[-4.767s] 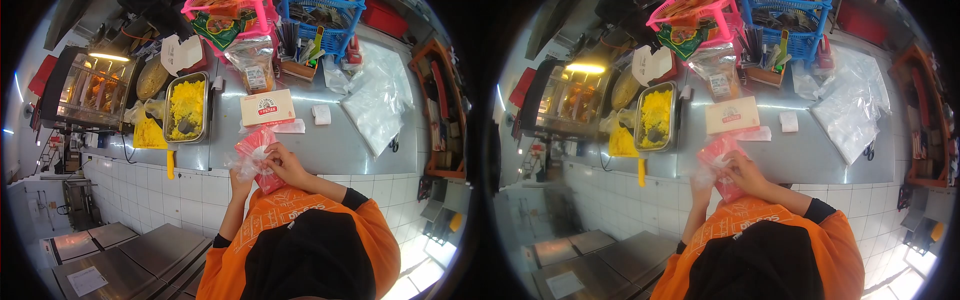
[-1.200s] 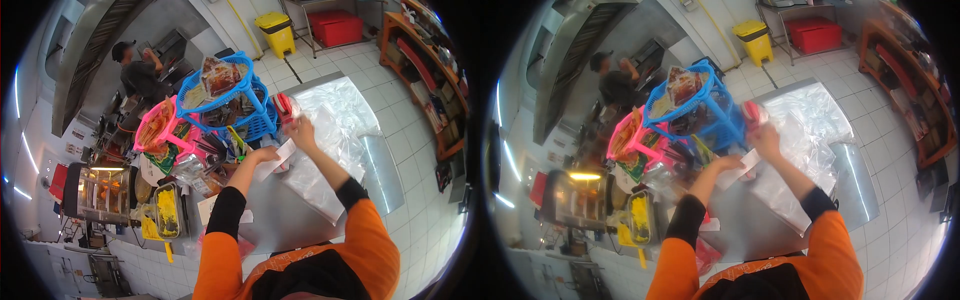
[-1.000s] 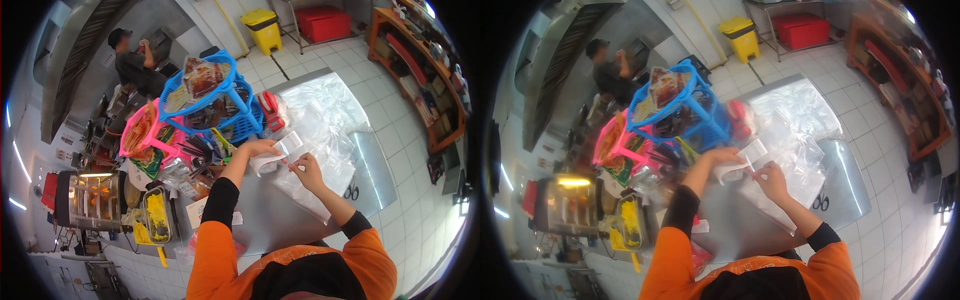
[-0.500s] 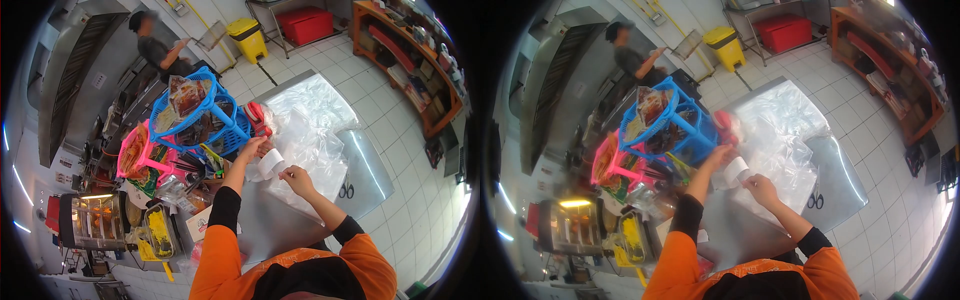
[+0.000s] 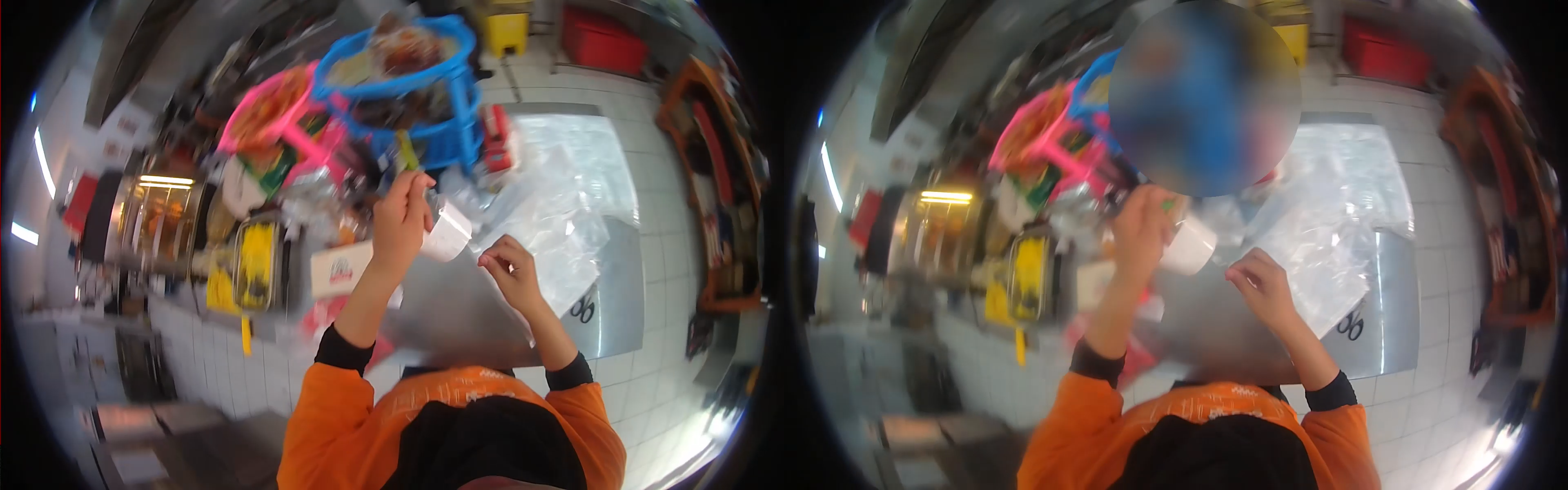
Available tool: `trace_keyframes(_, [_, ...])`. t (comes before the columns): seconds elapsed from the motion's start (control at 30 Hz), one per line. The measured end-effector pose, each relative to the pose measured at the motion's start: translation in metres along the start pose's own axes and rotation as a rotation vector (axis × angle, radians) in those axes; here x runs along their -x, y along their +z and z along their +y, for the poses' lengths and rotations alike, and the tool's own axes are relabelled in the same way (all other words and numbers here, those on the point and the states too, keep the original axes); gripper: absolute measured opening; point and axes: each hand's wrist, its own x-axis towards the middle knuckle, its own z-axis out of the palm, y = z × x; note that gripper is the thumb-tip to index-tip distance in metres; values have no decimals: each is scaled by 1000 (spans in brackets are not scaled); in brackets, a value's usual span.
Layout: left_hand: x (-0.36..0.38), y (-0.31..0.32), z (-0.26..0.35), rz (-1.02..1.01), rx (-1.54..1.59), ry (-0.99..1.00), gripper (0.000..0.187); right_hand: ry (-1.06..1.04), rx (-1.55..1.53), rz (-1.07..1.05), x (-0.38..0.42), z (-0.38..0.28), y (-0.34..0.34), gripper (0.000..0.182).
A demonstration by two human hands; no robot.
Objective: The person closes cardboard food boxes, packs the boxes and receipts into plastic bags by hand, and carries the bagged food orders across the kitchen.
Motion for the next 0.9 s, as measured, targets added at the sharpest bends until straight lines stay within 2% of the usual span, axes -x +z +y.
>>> trace_keyframes(0.07, [63, -48, 17, 271, 146, -118, 25, -80, -76, -235, -2, -17, 21, 2])
trace_keyframes(0.17, [152, -117, 32, 578, 123, -336, 27, -191, -134, -564, -4, -44, 75, 4])
trace_keyframes(0.3, [256, -162, -14, 849, -7, -577, 29, -261, 108, -914, 20, -40, 154, 12])
trace_keyframes(0.37, [307, -159, -77, 885, -82, -559, 27, -186, 222, -1076, 31, -25, 187, 16])
trace_keyframes(0.4, [324, -153, -92, 866, -218, -663, 26, -105, 254, -1152, 34, -12, 197, 17])
trace_keyframes(0.43, [341, -146, -121, 835, -540, -568, 25, -24, 291, -1213, 32, 1, 209, 19])
trace_keyframes(0.47, [338, -139, -123, 902, -507, -591, 28, 49, 173, -1291, 30, 17, 221, 20])
trace_keyframes(0.53, [353, -138, -142, 845, -115, -771, 24, 241, -50, -1426, 31, 50, 228, 23])
trace_keyframes(0.63, [371, -135, -178, 834, 381, -713, 29, 322, 121, -1262, 45, 67, 232, 35])
trace_keyframes(0.73, [373, -145, -196, 751, 686, -793, 48, 191, -43, -1082, 57, 56, 228, 52])
trace_keyframes(0.77, [374, -148, -205, 744, 747, -800, 62, 155, -62, -1092, 66, 61, 227, 54])
trace_keyframes(0.83, [385, -145, -210, 413, 103, -673, 66, 97, -93, -1098, 84, 72, 216, 59])
trace_keyframes(0.9, [363, -120, -205, 286, 72, -512, 68, 235, -45, -1147, 80, 65, 172, 61])
